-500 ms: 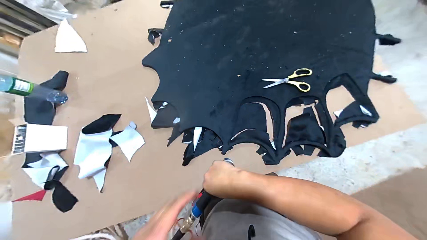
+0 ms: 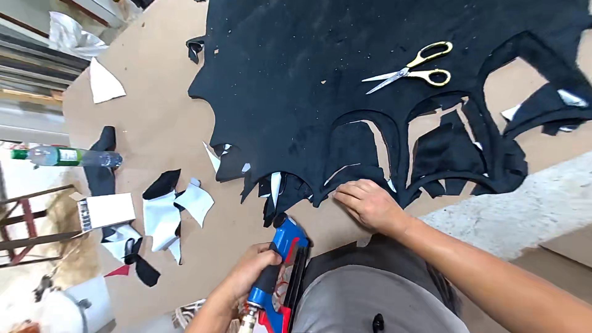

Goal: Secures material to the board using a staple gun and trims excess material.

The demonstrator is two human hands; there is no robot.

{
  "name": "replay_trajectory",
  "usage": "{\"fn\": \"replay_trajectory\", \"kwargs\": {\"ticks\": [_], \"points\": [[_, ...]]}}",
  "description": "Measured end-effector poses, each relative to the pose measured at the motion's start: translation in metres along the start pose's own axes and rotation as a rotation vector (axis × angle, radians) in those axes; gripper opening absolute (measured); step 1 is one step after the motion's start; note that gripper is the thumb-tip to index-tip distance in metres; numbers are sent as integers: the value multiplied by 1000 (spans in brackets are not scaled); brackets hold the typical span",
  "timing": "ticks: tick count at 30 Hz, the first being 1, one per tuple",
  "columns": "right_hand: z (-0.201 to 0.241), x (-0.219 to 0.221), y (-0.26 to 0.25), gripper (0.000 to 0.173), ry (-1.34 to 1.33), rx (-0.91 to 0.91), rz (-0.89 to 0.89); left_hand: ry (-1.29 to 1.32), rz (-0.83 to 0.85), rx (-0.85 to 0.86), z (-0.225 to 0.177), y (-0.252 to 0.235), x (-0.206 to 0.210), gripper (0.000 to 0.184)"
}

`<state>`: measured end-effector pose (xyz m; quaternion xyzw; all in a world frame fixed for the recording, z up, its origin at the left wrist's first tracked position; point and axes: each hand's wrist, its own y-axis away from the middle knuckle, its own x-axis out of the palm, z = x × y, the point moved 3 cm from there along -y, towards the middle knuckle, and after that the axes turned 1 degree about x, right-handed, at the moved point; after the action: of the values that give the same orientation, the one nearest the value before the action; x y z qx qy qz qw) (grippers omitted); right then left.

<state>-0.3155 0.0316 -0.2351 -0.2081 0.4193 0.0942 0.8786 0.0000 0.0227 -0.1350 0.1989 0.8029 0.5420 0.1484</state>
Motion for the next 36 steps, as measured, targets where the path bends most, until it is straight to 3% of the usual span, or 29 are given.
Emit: {"fn": "replay_trajectory", "kwargs": {"ticks": [6, 9, 11, 21, 30, 36], "points": [[-37, 40, -20, 28, -104, -109, 81, 83, 109, 7, -89, 2, 31, 41], [-43, 41, -29, 25, -187, -43, 109, 56, -1, -13, -130, -9, 47, 35], [-47, 42, -35, 18, -205, 53, 154, 65, -81, -14, -148, -23, 56, 43], [-48, 48, -29, 13, -246, 151, 74, 127, -309, -92, -159, -54, 73, 49], [-49, 44, -29, 12, -283, 175, 27, 279, -319, -57, -147, -50, 78, 53], [-49, 42, -30, 14, -280, 184, 56, 274, -389, -99, -152, -53, 89, 46]]}}
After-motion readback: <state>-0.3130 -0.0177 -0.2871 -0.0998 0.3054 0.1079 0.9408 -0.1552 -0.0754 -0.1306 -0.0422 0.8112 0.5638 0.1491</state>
